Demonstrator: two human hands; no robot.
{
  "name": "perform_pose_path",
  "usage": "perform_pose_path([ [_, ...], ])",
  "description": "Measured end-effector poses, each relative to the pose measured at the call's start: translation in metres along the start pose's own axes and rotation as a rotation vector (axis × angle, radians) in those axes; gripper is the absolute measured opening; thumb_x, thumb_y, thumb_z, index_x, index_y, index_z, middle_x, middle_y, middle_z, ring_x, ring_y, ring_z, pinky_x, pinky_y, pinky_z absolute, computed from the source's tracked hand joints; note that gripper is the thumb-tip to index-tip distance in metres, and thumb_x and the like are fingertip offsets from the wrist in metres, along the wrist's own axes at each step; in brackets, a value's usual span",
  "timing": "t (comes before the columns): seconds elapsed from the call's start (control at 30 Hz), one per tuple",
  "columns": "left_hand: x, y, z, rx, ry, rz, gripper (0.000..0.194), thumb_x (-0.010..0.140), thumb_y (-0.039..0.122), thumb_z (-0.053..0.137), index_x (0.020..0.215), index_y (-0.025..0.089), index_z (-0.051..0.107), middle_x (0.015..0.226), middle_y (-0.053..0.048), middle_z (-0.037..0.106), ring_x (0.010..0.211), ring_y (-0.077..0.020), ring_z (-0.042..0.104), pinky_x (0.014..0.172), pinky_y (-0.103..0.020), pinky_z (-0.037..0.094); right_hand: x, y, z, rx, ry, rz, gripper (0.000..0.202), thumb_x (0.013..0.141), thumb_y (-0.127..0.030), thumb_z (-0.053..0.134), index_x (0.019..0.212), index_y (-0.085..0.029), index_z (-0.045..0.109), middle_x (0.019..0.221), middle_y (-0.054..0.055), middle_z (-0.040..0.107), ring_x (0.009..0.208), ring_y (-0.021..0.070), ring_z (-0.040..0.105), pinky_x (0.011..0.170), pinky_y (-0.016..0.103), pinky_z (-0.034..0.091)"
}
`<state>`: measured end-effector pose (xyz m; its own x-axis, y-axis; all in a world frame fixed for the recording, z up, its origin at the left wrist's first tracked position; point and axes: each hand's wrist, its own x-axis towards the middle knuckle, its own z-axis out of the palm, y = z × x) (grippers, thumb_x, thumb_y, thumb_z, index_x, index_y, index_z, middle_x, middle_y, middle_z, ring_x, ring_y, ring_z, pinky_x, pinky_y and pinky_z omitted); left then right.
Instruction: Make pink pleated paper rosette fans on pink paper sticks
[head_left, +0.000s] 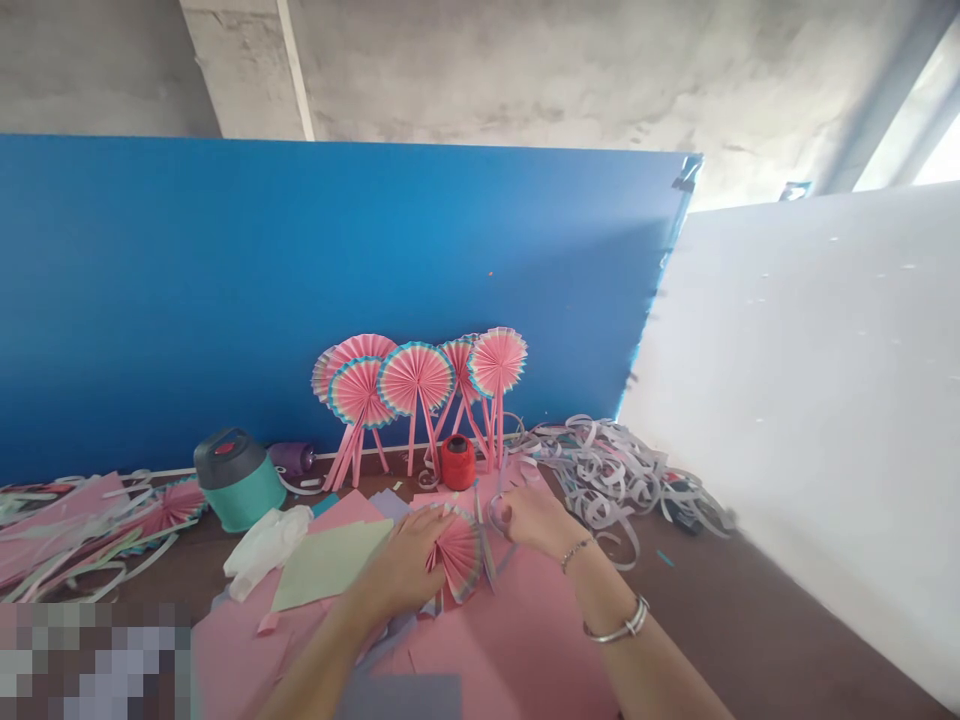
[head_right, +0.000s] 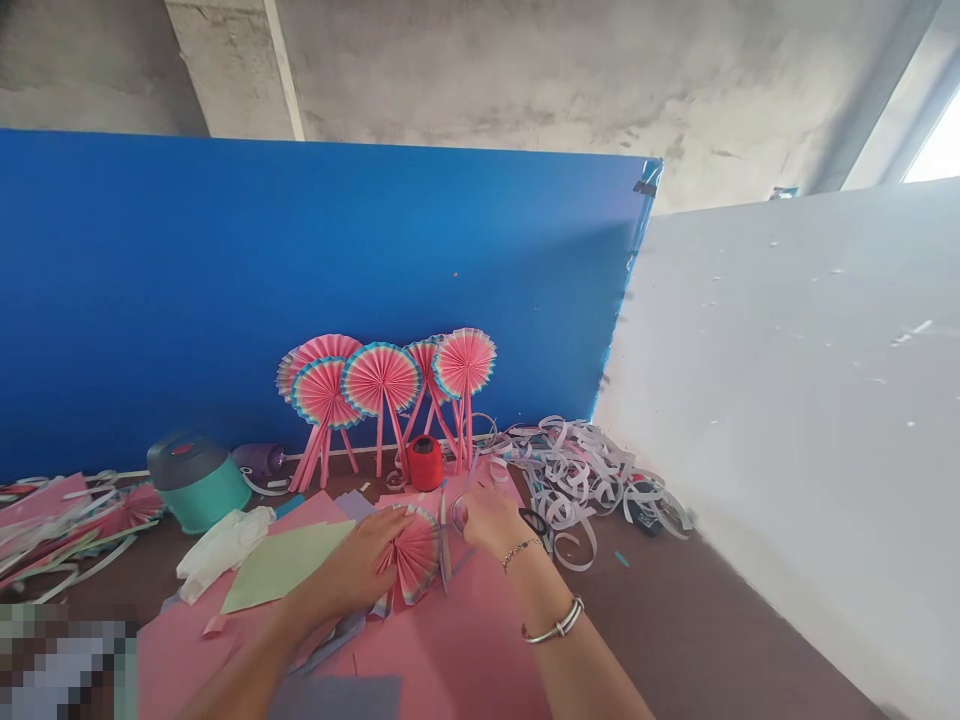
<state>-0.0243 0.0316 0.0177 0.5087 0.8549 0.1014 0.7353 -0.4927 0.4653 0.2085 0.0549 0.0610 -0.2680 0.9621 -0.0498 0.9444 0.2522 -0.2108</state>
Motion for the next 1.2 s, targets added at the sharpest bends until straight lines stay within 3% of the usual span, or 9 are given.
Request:
perform_pose_path([
  [0.1, 0.001, 0.002, -0.002, -0.045, 0.120, -0.003, 0.061, 0.072, 0.015, 0.046, 0.132, 0.027, 0.049, 0.139, -0.003, 0.048, 0.129, -0.0241, 0.040, 0.108, -0.043, 0.031, 0.004, 0.000, 0.006, 0.014, 0.005, -0.014, 0.016, 0.059, -0.003, 0.058, 0.070, -0.013, 0.064, 0.085, 0.012, 0.065, 0.084, 0.0253, 0.058, 0.066, 0.030, 0.039],
  [0.23, 0.006, 0.009, -0.006, -0.133, 0.277, 0.012, 0.050, 0.078, 0.015, 0.044, 0.125, 0.028, 0.054, 0.130, -0.004, 0.056, 0.122, -0.0226, 0.049, 0.104, -0.042, 0.037, 0.008, -0.005, 0.002, 0.112, 0.050, -0.057, 0.011, 0.072, -0.011, 0.052, 0.072, -0.016, 0.061, 0.080, 0.007, 0.066, 0.080, 0.0197, 0.058, 0.068, 0.028, 0.039],
  [0.4, 0.010, 0.021, -0.006, -0.229, 0.484, 0.042, 0.044, 0.087, 0.021, 0.043, 0.130, 0.026, 0.048, 0.132, -0.006, 0.053, 0.125, -0.0221, 0.045, 0.104, -0.043, 0.037, 0.005, -0.024, -0.008, 0.768, 0.101, -0.159, 0.007, 0.081, -0.024, 0.049, 0.076, -0.019, 0.051, 0.071, 0.000, 0.064, 0.067, 0.0134, 0.059, 0.062, 0.024, 0.042],
  [0.5, 0.009, 0.027, -0.007, -0.263, 0.519, 0.088, 0.044, 0.088, 0.025, 0.045, 0.132, 0.028, 0.046, 0.139, -0.006, 0.045, 0.129, -0.0225, 0.040, 0.106, -0.041, 0.035, -0.003, -0.041, -0.013, 0.949, 0.103, -0.220, 0.013, 0.082, -0.029, 0.051, 0.076, -0.018, 0.051, 0.067, -0.001, 0.061, 0.064, 0.0129, 0.058, 0.062, 0.024, 0.043],
  [0.67, 0.010, 0.023, -0.003, -0.476, 0.625, 0.007, 0.029, 0.088, 0.026, 0.046, 0.114, 0.024, 0.061, 0.120, -0.007, 0.062, 0.114, -0.0224, 0.055, 0.097, -0.040, 0.044, -0.018, -0.056, -0.027, 0.947, -0.001, -0.328, 0.018, 0.076, -0.022, 0.058, 0.093, -0.017, 0.061, 0.073, -0.001, 0.061, 0.071, 0.0131, 0.057, 0.069, 0.026, 0.045],
  [0.77, 0.012, 0.019, 0.000, -0.655, 0.633, -0.055, 0.029, 0.087, 0.028, 0.048, 0.111, 0.022, 0.062, 0.119, -0.009, 0.063, 0.111, -0.0229, 0.057, 0.094, -0.039, 0.047, -0.020, -0.056, -0.029, 0.901, 0.033, -0.313, 0.031, 0.072, -0.014, 0.058, 0.102, -0.018, 0.059, 0.072, -0.002, 0.060, 0.072, 0.0126, 0.055, 0.073, 0.028, 0.044],
  [0.87, 0.013, 0.020, 0.001, -0.771, 0.600, -0.112, 0.031, 0.085, 0.030, 0.050, 0.111, 0.020, 0.062, 0.119, -0.010, 0.063, 0.111, -0.0228, 0.058, 0.095, -0.039, 0.046, -0.020, -0.057, -0.024, 0.916, 0.061, -0.338, 0.033, 0.075, -0.014, 0.053, 0.107, -0.018, 0.051, 0.069, -0.004, 0.054, 0.066, 0.0112, 0.052, 0.064, 0.026, 0.044],
  [0.97, 0.012, 0.026, -0.002, -0.722, 0.616, -0.132, 0.038, 0.085, 0.027, 0.049, 0.122, 0.022, 0.056, 0.128, -0.009, 0.058, 0.115, -0.0225, 0.056, 0.095, -0.038, 0.046, -0.019, -0.059, -0.019, 0.933, 0.092, -0.376, 0.029, 0.079, -0.015, 0.048, 0.107, -0.019, 0.044, 0.070, -0.005, 0.047, 0.062, 0.0101, 0.047, 0.059, 0.024, 0.043],
  [1.2, 0.007, 0.038, -0.010, -0.553, 0.640, -0.047, 0.037, 0.087, 0.023, 0.042, 0.121, 0.024, 0.057, 0.129, -0.008, 0.055, 0.110, -0.0214, 0.057, 0.090, -0.035, 0.049, -0.018, -0.055, -0.014, 0.784, 0.360, -0.472, 0.030, 0.084, -0.013, 0.043, 0.113, -0.020, 0.040, 0.086, 0.001, 0.051, 0.079, 0.0124, 0.053, 0.070, 0.026, 0.046],
])
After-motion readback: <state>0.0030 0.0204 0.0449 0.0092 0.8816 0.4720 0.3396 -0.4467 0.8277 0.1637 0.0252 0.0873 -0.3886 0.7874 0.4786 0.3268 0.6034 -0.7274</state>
